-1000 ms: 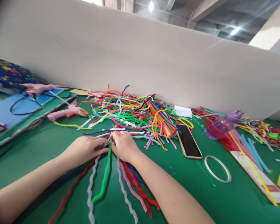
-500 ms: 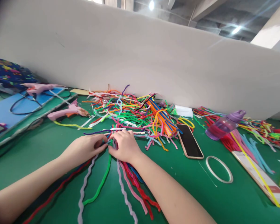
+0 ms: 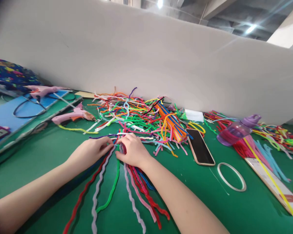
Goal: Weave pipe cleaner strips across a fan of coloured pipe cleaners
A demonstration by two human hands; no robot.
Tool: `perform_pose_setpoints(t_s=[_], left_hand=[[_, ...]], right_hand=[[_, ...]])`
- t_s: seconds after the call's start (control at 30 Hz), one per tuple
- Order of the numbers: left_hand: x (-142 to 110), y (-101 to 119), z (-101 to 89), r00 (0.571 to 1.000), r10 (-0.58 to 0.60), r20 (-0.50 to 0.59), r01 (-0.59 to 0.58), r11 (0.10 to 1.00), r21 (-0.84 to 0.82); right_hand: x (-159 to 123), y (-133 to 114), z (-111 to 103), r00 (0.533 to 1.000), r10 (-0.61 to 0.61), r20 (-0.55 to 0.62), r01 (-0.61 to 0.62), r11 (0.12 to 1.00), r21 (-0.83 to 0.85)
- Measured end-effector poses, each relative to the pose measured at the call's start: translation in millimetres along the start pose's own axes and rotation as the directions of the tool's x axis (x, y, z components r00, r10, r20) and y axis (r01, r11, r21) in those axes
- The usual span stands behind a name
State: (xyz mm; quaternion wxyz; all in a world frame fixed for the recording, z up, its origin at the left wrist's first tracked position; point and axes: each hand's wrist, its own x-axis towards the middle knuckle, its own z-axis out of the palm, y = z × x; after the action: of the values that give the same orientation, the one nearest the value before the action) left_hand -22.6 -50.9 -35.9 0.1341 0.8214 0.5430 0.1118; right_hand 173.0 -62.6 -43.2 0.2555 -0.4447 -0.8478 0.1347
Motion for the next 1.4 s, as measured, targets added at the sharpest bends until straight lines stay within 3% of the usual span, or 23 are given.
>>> perform_pose_setpoints(t_s=[0.27, 0.63, 0.8, 0.93, 1.17, 1.4], left_hand=[[2.1, 3.5, 1.3, 1.000, -0.017, -0.007, 0.017, 0.999, -0.028], [-1.4, 4.8, 0.8, 1.000, 0.019, -0.010, -0.019, 1.000, 0.004], [-6.4, 9.6, -0.9, 0.994, 0.111, -0.016, -0.110, 0.993, 0.046], [-7.5, 10.5, -1.3, 0.980, 0.197, -0.013, -0.197, 0.980, 0.014], [-4.7, 9.3, -2.7, 0.993, 0.116, 0.033, -0.114, 0.992, -0.062], [-4.4, 7.4, -3.8, 0.999, 0.052, 0.008, -0.051, 0.998, -0.046]], right_hand=[[0.7, -0.9, -4.1, 0.999, -0.013, 0.039, 0.016, 0.998, -0.058], [-1.6, -9.6, -8.9, 0.997, 0.023, 0.074, -0.024, 1.000, 0.019], [-0.7, -0.5, -13.0, 0.994, -0.043, 0.101, 0.032, 0.993, 0.113], [-0.3, 3.4, -13.1, 0.994, -0.026, 0.102, 0.009, 0.988, 0.156], [-0.7, 4.3, -10.2, 0.995, -0.022, 0.094, 0.007, 0.988, 0.156], [0.1, 4.7, -10.0, 0.995, -0.033, 0.095, 0.020, 0.990, 0.138]])
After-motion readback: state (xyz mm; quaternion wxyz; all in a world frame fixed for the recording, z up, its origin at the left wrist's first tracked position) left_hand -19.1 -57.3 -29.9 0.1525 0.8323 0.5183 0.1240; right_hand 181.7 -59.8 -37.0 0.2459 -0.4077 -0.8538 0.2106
